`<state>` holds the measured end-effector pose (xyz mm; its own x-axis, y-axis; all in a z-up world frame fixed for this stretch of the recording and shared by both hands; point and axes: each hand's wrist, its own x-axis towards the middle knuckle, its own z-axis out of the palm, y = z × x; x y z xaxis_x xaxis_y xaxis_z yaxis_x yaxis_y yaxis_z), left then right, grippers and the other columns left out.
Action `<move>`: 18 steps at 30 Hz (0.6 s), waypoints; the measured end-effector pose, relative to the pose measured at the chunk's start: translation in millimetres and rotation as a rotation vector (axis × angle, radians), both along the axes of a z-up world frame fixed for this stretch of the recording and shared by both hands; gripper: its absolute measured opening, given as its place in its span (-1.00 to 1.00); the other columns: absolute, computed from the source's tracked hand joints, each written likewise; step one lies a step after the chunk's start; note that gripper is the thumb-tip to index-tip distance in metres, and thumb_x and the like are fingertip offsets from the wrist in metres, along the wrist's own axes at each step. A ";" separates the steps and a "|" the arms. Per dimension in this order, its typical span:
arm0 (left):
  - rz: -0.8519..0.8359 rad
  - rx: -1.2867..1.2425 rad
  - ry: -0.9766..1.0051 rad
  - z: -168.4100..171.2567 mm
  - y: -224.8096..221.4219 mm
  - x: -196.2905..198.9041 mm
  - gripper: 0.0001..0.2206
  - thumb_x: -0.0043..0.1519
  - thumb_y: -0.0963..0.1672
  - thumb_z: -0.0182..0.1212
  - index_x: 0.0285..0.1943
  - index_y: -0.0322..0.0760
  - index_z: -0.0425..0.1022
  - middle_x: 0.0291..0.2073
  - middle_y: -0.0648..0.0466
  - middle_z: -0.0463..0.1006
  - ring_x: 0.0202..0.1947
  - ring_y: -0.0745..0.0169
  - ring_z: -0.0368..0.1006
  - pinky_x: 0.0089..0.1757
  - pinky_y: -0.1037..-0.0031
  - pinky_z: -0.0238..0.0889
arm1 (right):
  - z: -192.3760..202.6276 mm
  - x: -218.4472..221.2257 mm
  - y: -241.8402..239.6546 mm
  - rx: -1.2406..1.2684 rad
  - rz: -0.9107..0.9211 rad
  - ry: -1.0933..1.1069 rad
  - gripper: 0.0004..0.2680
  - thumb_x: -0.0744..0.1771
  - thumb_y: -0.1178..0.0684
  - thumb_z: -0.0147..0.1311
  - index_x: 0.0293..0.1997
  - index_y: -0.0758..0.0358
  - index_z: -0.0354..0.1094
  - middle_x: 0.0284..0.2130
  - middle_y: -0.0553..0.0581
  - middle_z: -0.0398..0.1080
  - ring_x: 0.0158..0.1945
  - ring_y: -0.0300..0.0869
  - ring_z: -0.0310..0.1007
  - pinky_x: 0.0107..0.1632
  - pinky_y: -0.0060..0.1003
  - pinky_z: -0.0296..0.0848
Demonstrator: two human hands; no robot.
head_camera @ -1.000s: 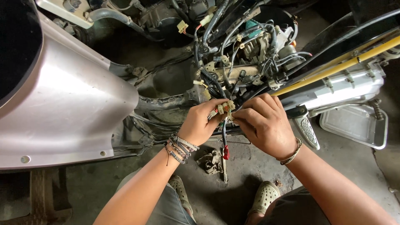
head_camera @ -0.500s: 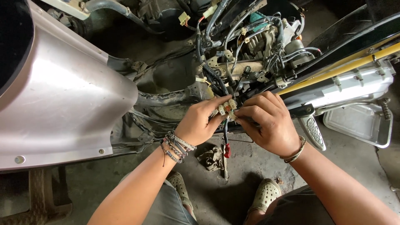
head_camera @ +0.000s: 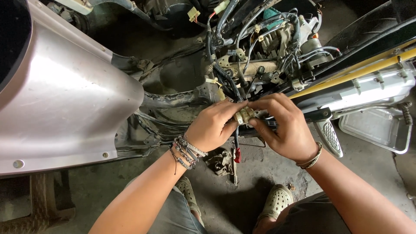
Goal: Repairing the electrical wiring system of a motorcycle by manipulating connectors and wires.
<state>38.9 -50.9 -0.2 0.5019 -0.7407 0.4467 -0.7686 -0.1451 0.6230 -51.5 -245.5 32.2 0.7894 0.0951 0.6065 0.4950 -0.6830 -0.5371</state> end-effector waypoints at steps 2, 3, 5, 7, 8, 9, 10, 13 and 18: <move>0.004 0.010 -0.050 -3.6 -0.6 1.6 -0.63 0.21 -0.28 0.24 0.24 -0.42 0.47 -0.05 -0.22 0.63 0.01 -0.25 0.57 0.15 -0.02 0.33 | 3.8 -3.6 3.7 0.063 -0.038 0.121 -0.84 0.30 0.18 0.24 -0.07 0.36 0.44 -0.29 0.28 0.50 -0.23 0.22 0.50 -0.21 0.04 0.45; 0.002 0.018 -0.066 -3.7 -0.4 1.4 -0.63 0.21 -0.27 0.25 0.23 -0.40 0.47 -0.05 -0.20 0.63 0.01 -0.22 0.57 0.15 -0.01 0.33 | 4.9 -5.4 4.4 0.141 -0.033 0.229 -0.83 0.32 0.16 0.19 -0.02 0.36 0.42 -0.31 0.30 0.51 -0.23 0.21 0.53 -0.20 0.04 0.47; -0.001 0.027 -0.081 -2.9 -1.1 1.2 -0.63 0.20 -0.26 0.26 0.23 -0.38 0.48 -0.05 -0.18 0.63 0.01 -0.19 0.58 0.16 0.00 0.34 | 5.8 -7.1 3.4 0.219 -0.028 0.337 -0.81 0.34 0.15 0.13 0.04 0.36 0.39 -0.33 0.32 0.52 -0.24 0.20 0.56 -0.19 0.03 0.49; -0.017 0.032 -0.085 -1.1 -1.5 0.8 -0.60 0.16 -0.28 0.28 0.22 -0.40 0.48 -0.06 -0.20 0.63 0.00 -0.23 0.57 0.15 -0.04 0.34 | 4.9 -7.1 1.5 0.384 -0.029 0.488 -0.73 0.31 0.15 0.15 0.11 0.42 0.34 -0.33 0.44 0.52 -0.23 0.21 0.57 -0.12 0.13 0.49; -0.017 0.033 -0.085 -1.8 -1.8 0.9 -0.60 0.16 -0.28 0.28 0.22 -0.40 0.48 -0.06 -0.20 0.63 0.00 -0.23 0.57 0.15 -0.04 0.34 | 3.0 -7.2 0.6 0.385 -0.029 0.488 -0.73 0.31 0.15 0.15 0.11 0.42 0.34 -0.33 0.44 0.52 -0.23 0.21 0.57 -0.12 0.13 0.49; -0.021 0.036 -0.089 -2.5 -2.4 0.9 -0.61 0.16 -0.27 0.28 0.22 -0.40 0.48 -0.07 -0.20 0.63 0.01 -0.22 0.57 0.15 -0.04 0.33 | 1.0 -7.9 -0.3 0.461 -0.011 0.554 -0.71 0.30 0.15 0.13 0.12 0.43 0.32 -0.34 0.42 0.50 -0.21 0.16 0.55 -0.08 0.13 0.49; -0.024 0.040 -0.093 -3.3 -3.3 0.7 -0.61 0.16 -0.27 0.28 0.21 -0.41 0.48 -0.08 -0.20 0.63 0.01 -0.21 0.56 0.16 -0.05 0.33 | -1.1 -8.6 -1.5 0.538 0.008 0.619 -0.70 0.30 0.15 0.12 0.14 0.43 0.30 -0.34 0.41 0.49 -0.20 0.11 0.52 -0.05 0.14 0.48; -0.032 0.046 -0.034 6.8 -0.7 1.3 -0.66 0.22 -0.24 0.25 0.20 -0.41 0.49 -0.10 -0.25 0.62 -0.02 -0.21 0.55 0.15 -0.06 0.32 | -0.2 -4.5 -8.1 0.628 0.106 0.688 -0.71 0.36 0.14 -0.04 0.20 0.45 0.28 -0.28 0.37 0.53 -0.13 0.03 0.53 0.06 0.07 0.45; -0.047 0.024 0.019 2.5 2.1 2.6 -0.67 0.26 -0.20 0.22 0.22 -0.39 0.47 -0.05 -0.20 0.62 0.04 -0.21 0.55 0.13 -0.02 0.32 | -6.6 -5.7 -11.5 0.670 0.146 0.693 -0.71 0.37 0.16 -0.04 0.22 0.47 0.27 -0.21 0.39 0.53 -0.08 0.01 0.52 0.09 0.04 0.43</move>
